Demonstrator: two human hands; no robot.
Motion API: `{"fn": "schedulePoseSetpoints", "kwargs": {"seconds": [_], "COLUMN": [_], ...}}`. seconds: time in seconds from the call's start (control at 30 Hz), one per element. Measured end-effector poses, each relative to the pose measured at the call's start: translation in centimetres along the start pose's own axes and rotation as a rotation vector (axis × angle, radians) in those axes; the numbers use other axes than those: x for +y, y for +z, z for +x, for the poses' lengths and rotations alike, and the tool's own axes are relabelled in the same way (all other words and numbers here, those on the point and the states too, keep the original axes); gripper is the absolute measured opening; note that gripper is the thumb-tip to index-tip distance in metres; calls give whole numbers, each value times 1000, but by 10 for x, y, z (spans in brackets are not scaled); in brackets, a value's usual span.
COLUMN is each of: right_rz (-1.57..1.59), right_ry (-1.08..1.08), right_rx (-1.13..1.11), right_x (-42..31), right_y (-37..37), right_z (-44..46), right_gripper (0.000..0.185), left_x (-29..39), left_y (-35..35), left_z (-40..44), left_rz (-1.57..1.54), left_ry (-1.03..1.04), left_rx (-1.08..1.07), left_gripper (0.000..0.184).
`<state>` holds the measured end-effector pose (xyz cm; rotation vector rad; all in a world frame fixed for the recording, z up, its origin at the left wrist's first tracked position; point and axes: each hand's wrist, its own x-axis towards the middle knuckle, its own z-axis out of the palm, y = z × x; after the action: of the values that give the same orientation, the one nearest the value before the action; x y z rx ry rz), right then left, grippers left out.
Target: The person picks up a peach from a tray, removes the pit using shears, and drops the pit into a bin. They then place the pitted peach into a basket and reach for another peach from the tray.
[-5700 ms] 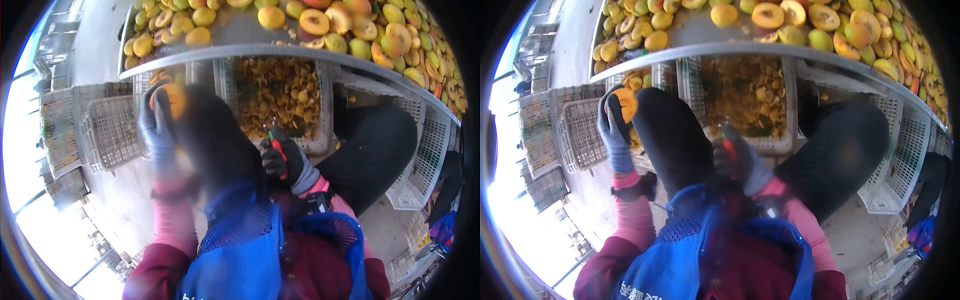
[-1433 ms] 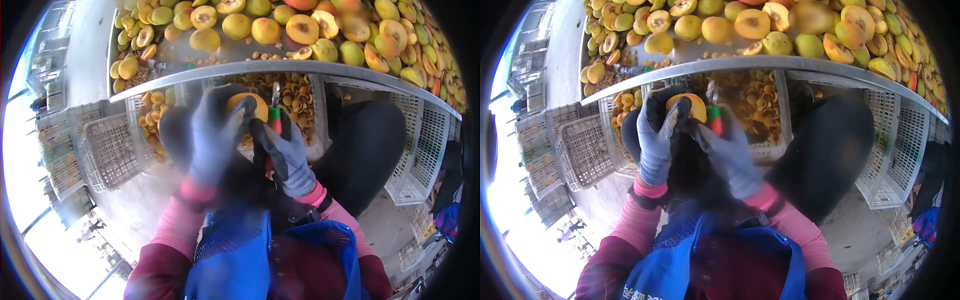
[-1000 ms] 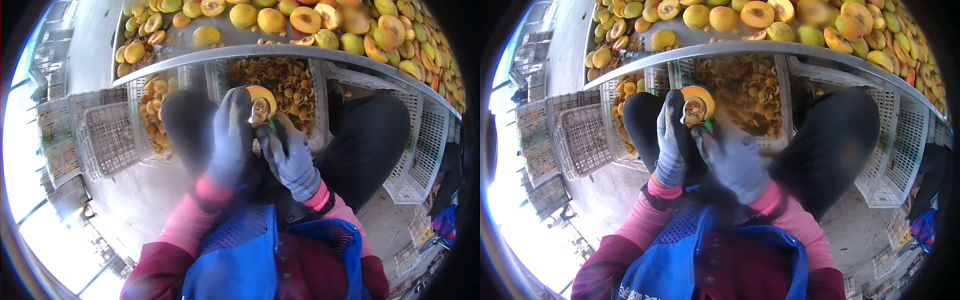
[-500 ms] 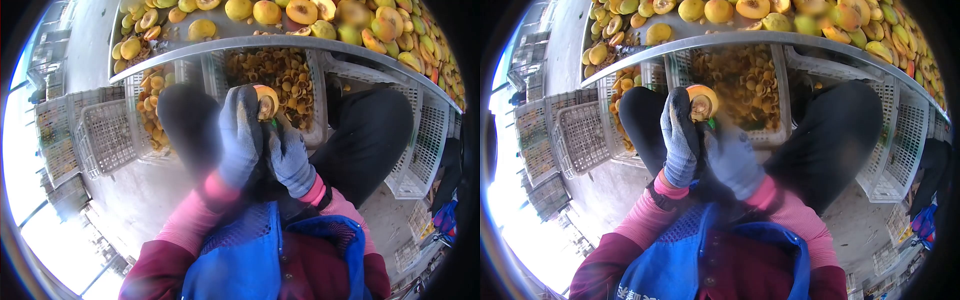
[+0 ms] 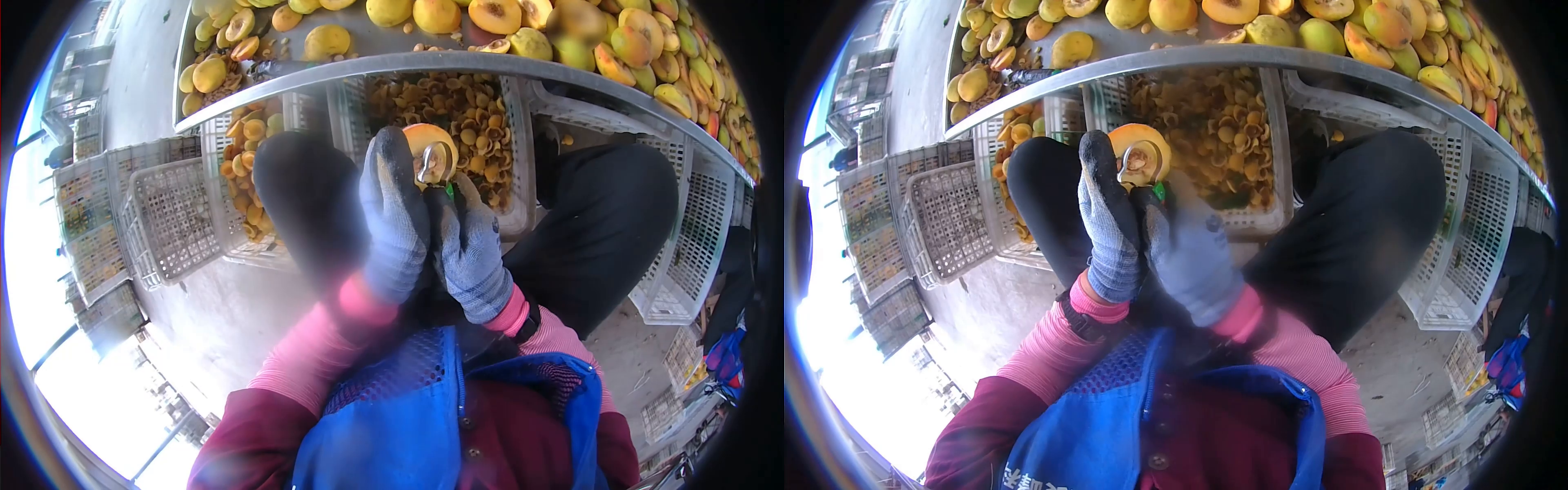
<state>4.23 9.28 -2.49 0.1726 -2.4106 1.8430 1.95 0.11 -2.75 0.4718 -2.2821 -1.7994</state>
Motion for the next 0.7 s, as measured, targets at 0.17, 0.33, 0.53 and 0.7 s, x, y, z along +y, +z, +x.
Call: {"fn": "schedulePoseSetpoints", "kwargs": {"seconds": [0.17,0.33,0.53,0.7], "right_rz": [42,-35,155,745], "right_ry": [28,128,101,352], "right_rx": [-9,-62,-139,16], "right_x": [1,11,18,4], "right_y": [1,-2,-10,0], "right_z": [2,-7,-2,8], "right_gripper": [30,33,35,30], "left_x": [-9,-7,-7,13], "left_y": [3,3,2,2], "left_z": [-1,1,5,9], "left_rz": [-14,-173,-72,-194], "left_ry": [70,-31,-59,4], "left_rx": [54,4,-72,-121], "left_gripper": [35,31,29,31]}}
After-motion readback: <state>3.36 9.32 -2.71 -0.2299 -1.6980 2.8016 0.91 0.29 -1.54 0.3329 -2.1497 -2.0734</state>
